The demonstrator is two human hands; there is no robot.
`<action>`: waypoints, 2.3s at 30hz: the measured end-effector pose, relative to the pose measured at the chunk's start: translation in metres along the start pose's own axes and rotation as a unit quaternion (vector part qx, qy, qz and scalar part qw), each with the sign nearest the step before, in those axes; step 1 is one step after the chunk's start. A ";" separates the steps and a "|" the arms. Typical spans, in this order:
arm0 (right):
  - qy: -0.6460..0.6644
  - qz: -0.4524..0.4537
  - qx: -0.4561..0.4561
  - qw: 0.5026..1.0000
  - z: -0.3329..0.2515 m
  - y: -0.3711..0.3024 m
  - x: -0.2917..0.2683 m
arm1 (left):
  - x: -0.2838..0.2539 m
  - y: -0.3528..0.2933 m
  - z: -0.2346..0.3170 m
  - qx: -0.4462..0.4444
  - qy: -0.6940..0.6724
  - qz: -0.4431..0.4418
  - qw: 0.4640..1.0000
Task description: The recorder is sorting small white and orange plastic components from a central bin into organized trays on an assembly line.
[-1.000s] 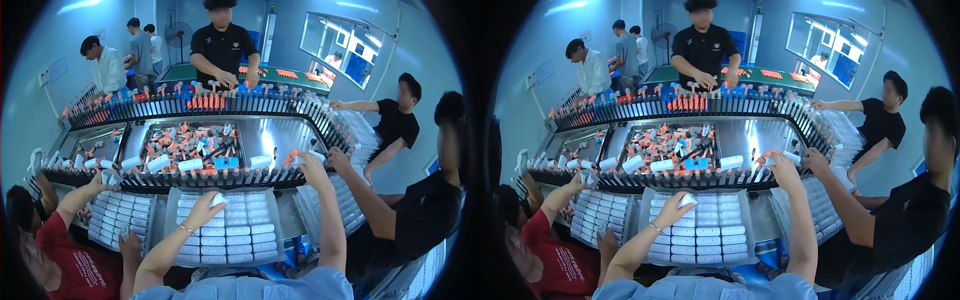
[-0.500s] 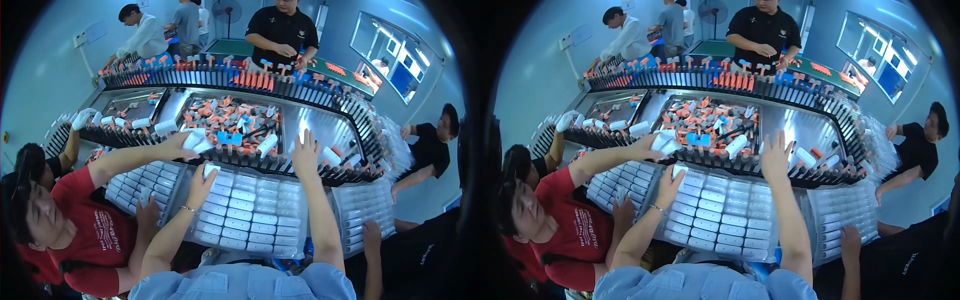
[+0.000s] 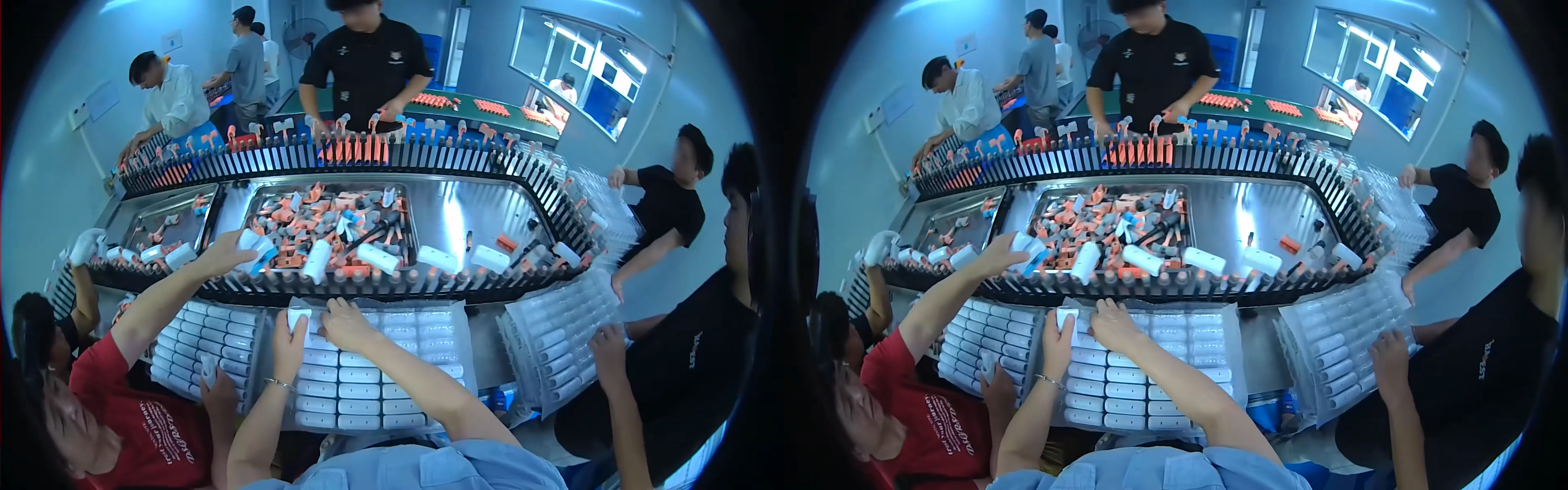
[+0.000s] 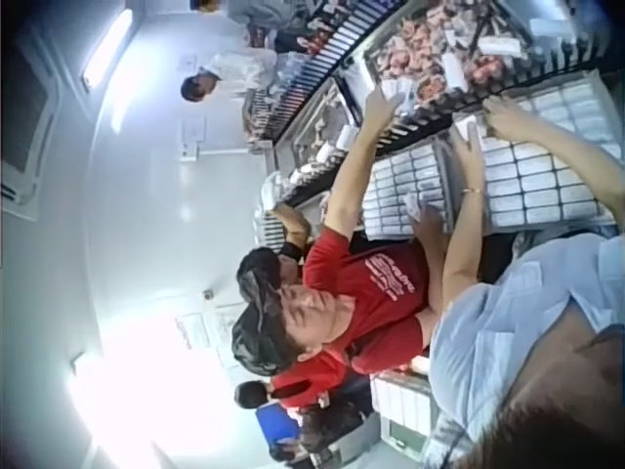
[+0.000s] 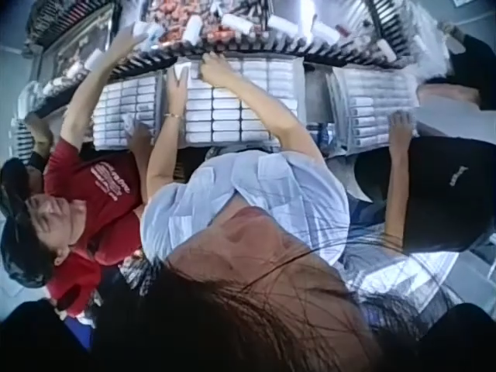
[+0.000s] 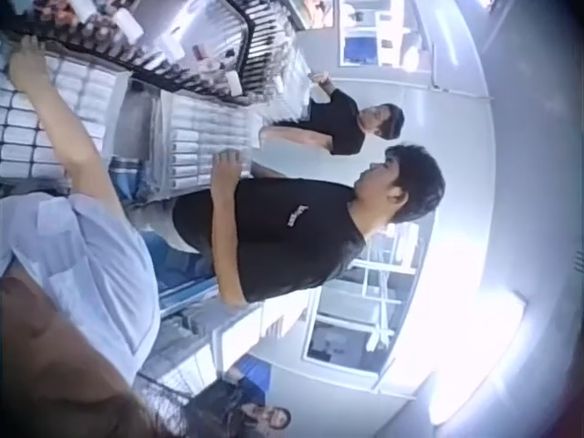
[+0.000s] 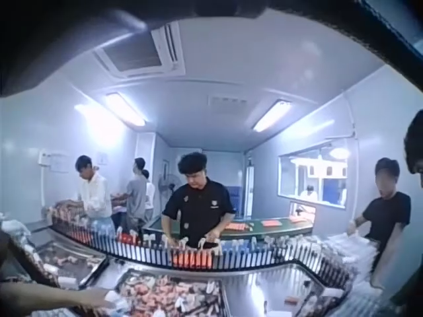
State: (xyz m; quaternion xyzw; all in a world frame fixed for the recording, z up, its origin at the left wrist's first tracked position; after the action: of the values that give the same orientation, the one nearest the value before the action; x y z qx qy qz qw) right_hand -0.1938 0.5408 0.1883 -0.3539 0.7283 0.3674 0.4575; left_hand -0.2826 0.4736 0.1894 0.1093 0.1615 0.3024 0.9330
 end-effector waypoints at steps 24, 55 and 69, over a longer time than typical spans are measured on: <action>0.320 0.072 0.231 0.916 0.098 -0.163 -0.048 | 0.322 0.062 0.152 0.320 0.284 -0.277 0.861; -0.177 0.209 0.179 0.945 0.089 -0.112 -0.155 | 0.051 -0.005 0.063 0.246 0.241 -0.185 0.921; 0.013 -0.091 0.031 0.995 0.020 -0.149 -0.034 | 0.078 -0.018 0.032 0.181 0.416 -0.367 0.812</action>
State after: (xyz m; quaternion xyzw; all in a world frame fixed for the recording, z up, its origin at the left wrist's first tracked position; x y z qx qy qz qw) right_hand -0.0477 0.4930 0.1818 -0.4093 0.7100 0.2966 0.4903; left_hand -0.2016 0.5027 0.1953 0.0725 0.6145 -0.0810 0.7814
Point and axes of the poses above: each hand's wrist, its own y-axis towards the middle knuckle, its own x-axis out of the palm, z = x × y, the point moved 10 cm from there along y, towards the middle knuckle
